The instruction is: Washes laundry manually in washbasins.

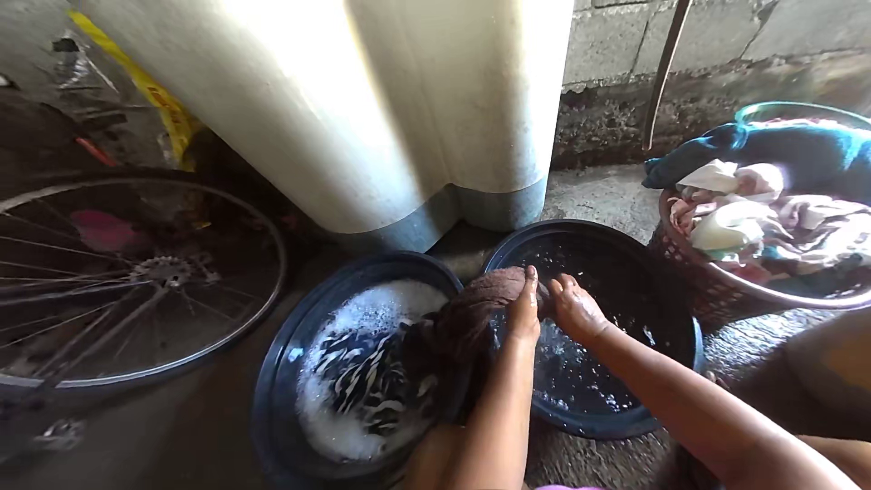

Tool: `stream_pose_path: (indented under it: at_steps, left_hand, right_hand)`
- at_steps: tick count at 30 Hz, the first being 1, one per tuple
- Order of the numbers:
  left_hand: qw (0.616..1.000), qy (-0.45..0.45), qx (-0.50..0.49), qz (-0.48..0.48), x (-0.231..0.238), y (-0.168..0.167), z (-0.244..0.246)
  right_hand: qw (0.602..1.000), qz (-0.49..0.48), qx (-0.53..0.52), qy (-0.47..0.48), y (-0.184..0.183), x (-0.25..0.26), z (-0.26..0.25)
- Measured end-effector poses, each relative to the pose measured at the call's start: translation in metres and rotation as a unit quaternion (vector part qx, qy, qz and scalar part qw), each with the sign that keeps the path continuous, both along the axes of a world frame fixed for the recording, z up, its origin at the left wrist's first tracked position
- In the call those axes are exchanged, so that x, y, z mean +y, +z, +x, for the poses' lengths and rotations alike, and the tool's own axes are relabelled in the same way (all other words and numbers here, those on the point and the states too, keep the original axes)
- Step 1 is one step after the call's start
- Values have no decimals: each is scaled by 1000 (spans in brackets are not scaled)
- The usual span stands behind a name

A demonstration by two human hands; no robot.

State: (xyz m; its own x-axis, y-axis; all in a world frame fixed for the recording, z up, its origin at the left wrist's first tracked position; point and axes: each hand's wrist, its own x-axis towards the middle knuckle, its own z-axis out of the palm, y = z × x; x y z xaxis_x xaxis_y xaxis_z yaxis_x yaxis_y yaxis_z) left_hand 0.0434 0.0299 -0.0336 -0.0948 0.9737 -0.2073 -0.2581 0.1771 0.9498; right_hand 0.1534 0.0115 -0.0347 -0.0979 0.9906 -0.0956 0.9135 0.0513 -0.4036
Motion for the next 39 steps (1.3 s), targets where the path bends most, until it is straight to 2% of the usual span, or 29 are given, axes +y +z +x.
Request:
stream_pose_path:
  at_steps: [3,5,8,10,11,13,15,17,18,20,23,25,29,33,39]
  left_hand:
    - [989,-98,9,-110,-2,19,-14]
    - [982,-116,-30,-144,-1,20,-16]
    - [994,-79,-53,-61,-2,10,-16]
    - [996,-74,-32,24,-2,0,-17]
    - [994,-86,-12,59,-2,-4,-19]
    - [986,-128,32,99,-4,-11,-20]
    - [974,-181,48,127,-8,-18,-20]
    - [961,-235,32,144,-14,-21,-19]
    - [954,-260,17,150,-15,-21,-19]
    - [939,-301,-10,165,-16,-24,-21]
    - [923,-331,-28,195,-14,-21,-27]
    - [940,-281,-41,191,-17,-9,-25]
    - [962,-165,-29,217,-17,5,-19]
    - [980,-104,-32,165,-11,11,-19]
    - [995,-89,-9,47,-15,30,-16]
  right_hand:
    - [995,78,58,-16,-1,3,13]
    - [993,83,85,-7,-3,1,20]
    - [979,27,203,4,-9,-9,28]
    - [941,-22,338,-3,-17,-21,31]
    - [909,-61,411,-31,-17,-28,29]
    - [810,-158,548,-139,-9,-37,19]
    - [701,-217,635,-240,-2,-35,12]
    - [616,-249,694,-278,-6,-30,14]
    - [584,-267,715,-276,-11,-27,18]
    - [550,-290,740,-255,-18,-25,25]
    - [543,-267,781,-158,-27,-27,29]
    - [550,-219,797,-124,-23,-25,27]
    - [564,-119,799,-171,7,-14,16]
    - [640,-38,752,-156,26,-2,11]
    - [805,37,587,-72,47,2,11]
